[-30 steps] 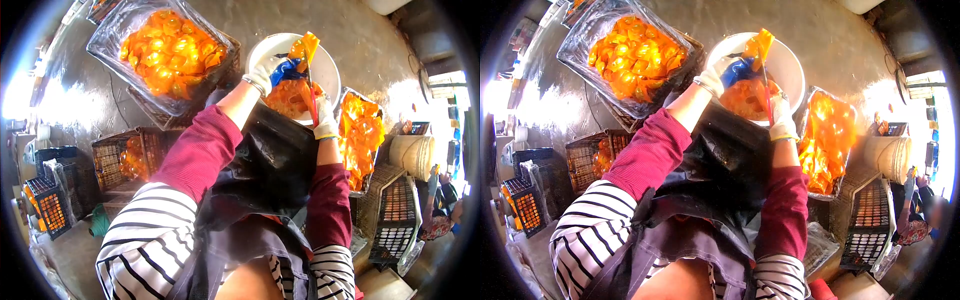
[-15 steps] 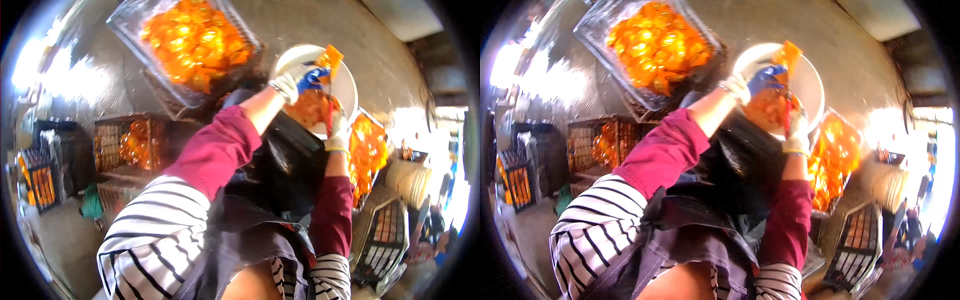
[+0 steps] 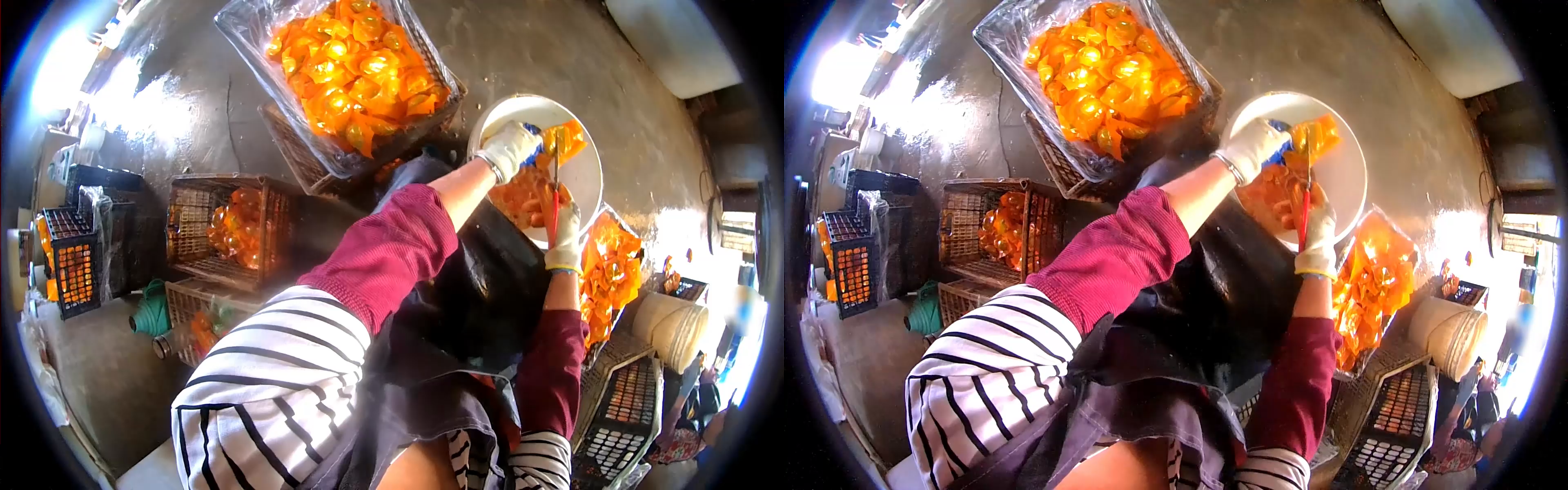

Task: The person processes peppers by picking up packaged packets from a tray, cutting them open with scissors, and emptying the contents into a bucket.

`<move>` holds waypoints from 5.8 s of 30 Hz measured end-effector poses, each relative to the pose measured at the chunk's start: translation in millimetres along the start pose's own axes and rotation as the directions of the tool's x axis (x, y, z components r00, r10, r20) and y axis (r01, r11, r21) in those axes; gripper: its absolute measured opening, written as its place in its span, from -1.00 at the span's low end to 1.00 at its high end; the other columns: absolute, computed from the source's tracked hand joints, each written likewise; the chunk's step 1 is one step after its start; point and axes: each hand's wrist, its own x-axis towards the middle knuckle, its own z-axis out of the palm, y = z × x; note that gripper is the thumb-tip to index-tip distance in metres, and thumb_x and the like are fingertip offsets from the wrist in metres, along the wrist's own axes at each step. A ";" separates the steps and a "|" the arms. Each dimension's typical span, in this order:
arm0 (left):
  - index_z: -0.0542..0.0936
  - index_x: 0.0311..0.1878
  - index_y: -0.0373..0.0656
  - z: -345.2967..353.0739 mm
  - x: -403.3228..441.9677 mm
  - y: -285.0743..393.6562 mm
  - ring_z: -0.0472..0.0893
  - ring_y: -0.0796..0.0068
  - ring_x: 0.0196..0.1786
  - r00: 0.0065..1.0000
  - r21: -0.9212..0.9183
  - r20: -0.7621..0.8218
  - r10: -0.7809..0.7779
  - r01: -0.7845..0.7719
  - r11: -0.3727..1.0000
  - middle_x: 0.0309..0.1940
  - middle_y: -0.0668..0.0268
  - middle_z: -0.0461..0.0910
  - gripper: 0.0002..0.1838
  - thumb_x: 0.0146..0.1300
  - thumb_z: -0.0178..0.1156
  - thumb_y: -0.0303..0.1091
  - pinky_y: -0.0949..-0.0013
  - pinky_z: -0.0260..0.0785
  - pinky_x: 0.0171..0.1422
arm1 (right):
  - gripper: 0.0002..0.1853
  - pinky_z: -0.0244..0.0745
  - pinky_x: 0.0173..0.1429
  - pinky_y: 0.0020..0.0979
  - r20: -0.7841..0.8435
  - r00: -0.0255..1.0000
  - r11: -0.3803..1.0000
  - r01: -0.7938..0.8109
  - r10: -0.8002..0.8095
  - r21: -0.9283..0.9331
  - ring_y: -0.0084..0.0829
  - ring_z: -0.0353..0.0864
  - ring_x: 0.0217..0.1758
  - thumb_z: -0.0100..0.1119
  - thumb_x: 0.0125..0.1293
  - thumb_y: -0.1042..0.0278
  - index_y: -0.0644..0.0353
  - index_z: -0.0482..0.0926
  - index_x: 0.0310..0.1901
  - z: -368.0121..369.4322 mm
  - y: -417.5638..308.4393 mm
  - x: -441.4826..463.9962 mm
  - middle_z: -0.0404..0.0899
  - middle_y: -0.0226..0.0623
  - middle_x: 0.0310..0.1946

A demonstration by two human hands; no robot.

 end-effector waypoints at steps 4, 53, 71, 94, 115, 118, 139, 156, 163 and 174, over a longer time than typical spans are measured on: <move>0.63 -0.35 -0.19 13.2 4.5 -4.0 0.61 0.14 -0.30 0.999 -0.041 0.034 -0.033 0.034 0.999 -0.39 0.02 0.60 -0.74 0.15 0.06 -0.20 0.23 0.40 -0.19 | -0.71 0.42 -0.55 -0.50 0.006 0.950 0.948 0.311 -0.311 -0.065 -0.46 0.56 -0.57 0.07 0.32 0.29 0.22 0.42 0.01 -11.1 44.3 28.2 0.60 -0.22 -0.42; 0.43 0.12 -0.27 0.0 -11.1 15.8 0.56 0.41 -0.04 0.912 -0.912 0.395 -0.110 0.375 -0.164 0.01 0.22 0.49 -0.47 0.20 0.24 -0.12 0.44 0.51 0.05 | -0.71 0.39 -0.50 -0.55 -0.084 0.996 0.996 -0.021 0.014 -0.090 -0.52 0.53 -0.57 0.06 0.34 0.28 0.24 0.50 0.00 4.7 -4.3 -0.3 0.60 -0.31 -0.50; 0.60 -0.11 -0.25 -26.2 -10.4 11.2 0.61 0.47 -0.17 0.883 -0.791 0.446 0.147 0.313 0.525 -0.24 0.24 0.64 -0.72 0.20 0.19 -0.26 0.46 0.45 0.00 | -0.62 0.48 -0.15 -0.31 -0.230 0.970 0.728 -0.107 -0.071 -0.677 -0.25 0.63 -0.23 -0.03 0.31 0.01 0.10 0.54 -0.04 1.8 -30.3 -8.4 0.63 -0.15 -0.28; 0.62 -0.18 -0.19 -4.0 -11.1 9.8 0.59 0.08 -0.07 0.916 -0.103 0.317 -0.246 0.291 0.951 -0.18 0.00 0.61 -0.52 0.17 0.13 0.09 0.18 0.40 0.00 | -0.66 0.43 -0.08 -0.38 -0.369 0.828 0.712 0.051 -0.423 -0.701 -0.40 0.57 -0.16 0.09 0.29 0.25 0.14 0.50 0.08 -27.8 33.0 13.0 0.62 -0.22 -0.26; 0.10 0.36 -0.26 -110.7 -137.8 -183.5 0.53 0.01 0.03 0.736 0.007 -0.157 -0.658 0.667 0.745 0.05 -0.10 0.47 -0.02 0.02 0.20 0.20 0.18 0.35 0.14 | -0.49 0.34 0.27 -0.26 -0.129 0.992 0.748 0.084 0.002 0.658 -0.22 0.45 0.18 0.09 0.26 -0.05 0.31 0.45 -0.04 -32.1 7.3 1.6 0.46 -0.05 0.10; 0.06 0.38 -0.25 -104.5 -117.8 -187.4 0.50 0.03 0.09 0.711 -0.036 -0.169 -0.682 0.687 0.726 0.09 -0.10 0.45 0.06 -0.04 0.21 0.28 0.19 0.33 0.17 | -0.52 0.36 0.25 -0.26 -0.143 0.990 0.789 0.096 -0.010 0.607 -0.21 0.45 0.18 0.07 0.29 0.00 0.32 0.45 -0.03 -25.2 2.1 -8.3 0.45 -0.01 0.10; 0.29 0.24 -0.01 -183.9 -121.6 -149.2 0.39 -0.16 0.16 0.938 -0.770 0.070 -0.339 -0.165 -0.616 0.25 0.04 0.29 -0.50 0.26 0.17 -0.22 -0.15 0.32 0.21 | -0.57 0.38 -0.53 -0.45 -0.138 0.988 0.891 0.125 -0.070 0.438 -0.27 0.62 -0.23 -0.25 0.41 0.13 0.11 0.33 0.21 -29.0 41.3 14.5 0.44 -0.25 0.16; 0.42 0.14 -0.20 -31.0 -1.1 -2.3 0.49 0.43 0.11 0.980 -0.969 0.200 -0.009 0.199 0.148 0.09 0.25 0.49 -0.54 0.36 -0.02 -0.03 0.45 0.32 0.22 | -0.74 0.47 -0.08 -0.55 0.173 0.979 0.987 0.088 -0.111 0.135 -0.58 0.53 -0.17 0.20 0.26 0.27 0.23 0.50 -0.10 5.1 16.2 -5.8 0.56 -0.37 -0.21; 0.40 0.18 -0.20 -0.1 15.7 -19.3 0.48 0.43 0.12 0.981 -0.925 0.124 0.148 0.060 0.375 0.07 0.21 0.51 -0.51 0.39 -0.08 -0.02 0.46 0.31 0.22 | -0.67 0.44 -0.47 -0.53 0.120 0.987 0.991 -0.091 0.102 -0.094 -0.51 0.56 -0.54 0.11 0.32 0.17 0.20 0.48 0.00 0.2 2.7 -6.2 0.64 -0.19 -0.42; 0.56 -0.05 -0.24 6.1 2.5 -23.3 0.61 0.49 -0.12 0.978 -0.171 0.203 -0.051 0.087 0.981 -0.17 0.13 0.61 -0.64 0.26 0.08 -0.14 0.47 0.43 -0.02 | -0.68 0.43 -0.19 -0.58 -0.150 0.965 0.892 0.134 -0.217 -0.432 -0.55 0.51 -0.26 0.14 0.25 0.40 0.24 0.46 0.03 -16.0 43.6 16.1 0.56 -0.35 -0.23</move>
